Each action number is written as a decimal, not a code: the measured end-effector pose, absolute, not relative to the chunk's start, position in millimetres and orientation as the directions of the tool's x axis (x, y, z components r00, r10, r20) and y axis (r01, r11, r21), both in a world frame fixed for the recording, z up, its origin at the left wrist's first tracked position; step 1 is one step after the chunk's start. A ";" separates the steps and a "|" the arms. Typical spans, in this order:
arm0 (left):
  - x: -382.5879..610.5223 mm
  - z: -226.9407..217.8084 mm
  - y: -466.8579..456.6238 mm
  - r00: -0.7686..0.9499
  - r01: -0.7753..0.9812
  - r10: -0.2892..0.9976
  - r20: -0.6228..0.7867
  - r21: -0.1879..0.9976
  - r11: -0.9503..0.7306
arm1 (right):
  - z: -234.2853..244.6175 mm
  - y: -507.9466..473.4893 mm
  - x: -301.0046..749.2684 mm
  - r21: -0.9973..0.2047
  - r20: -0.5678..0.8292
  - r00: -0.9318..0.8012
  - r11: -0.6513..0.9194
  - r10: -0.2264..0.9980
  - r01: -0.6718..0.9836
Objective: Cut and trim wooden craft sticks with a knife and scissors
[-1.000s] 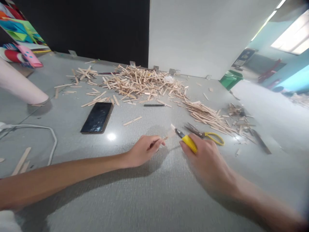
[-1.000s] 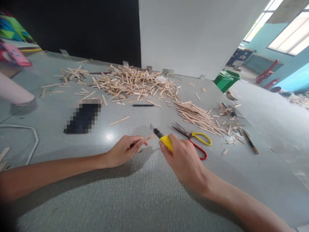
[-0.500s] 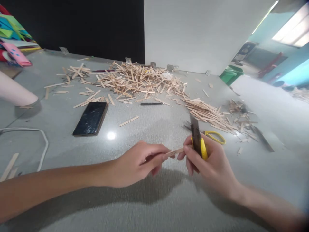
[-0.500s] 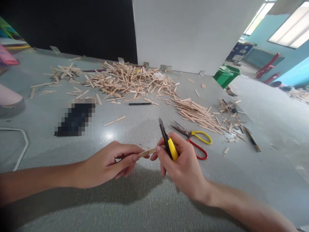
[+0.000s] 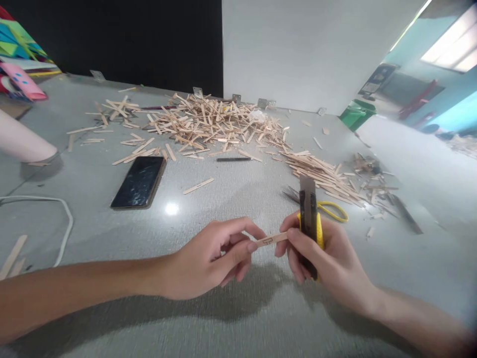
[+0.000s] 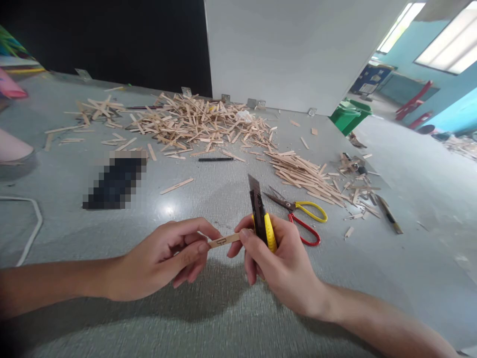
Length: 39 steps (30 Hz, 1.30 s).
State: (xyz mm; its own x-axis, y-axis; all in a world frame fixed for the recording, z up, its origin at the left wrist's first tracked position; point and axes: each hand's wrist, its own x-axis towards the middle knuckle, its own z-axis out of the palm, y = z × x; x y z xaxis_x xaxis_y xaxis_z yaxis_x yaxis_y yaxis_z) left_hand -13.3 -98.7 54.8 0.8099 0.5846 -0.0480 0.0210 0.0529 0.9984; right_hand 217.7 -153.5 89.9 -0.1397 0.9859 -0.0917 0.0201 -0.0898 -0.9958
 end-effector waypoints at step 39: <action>-5.7 11.3 -43.7 0.812 0.442 0.572 -0.118 0.764 -0.470 | 21.3 -128.2 265.2 0.372 0.029 -0.620 0.567 0.784 0.735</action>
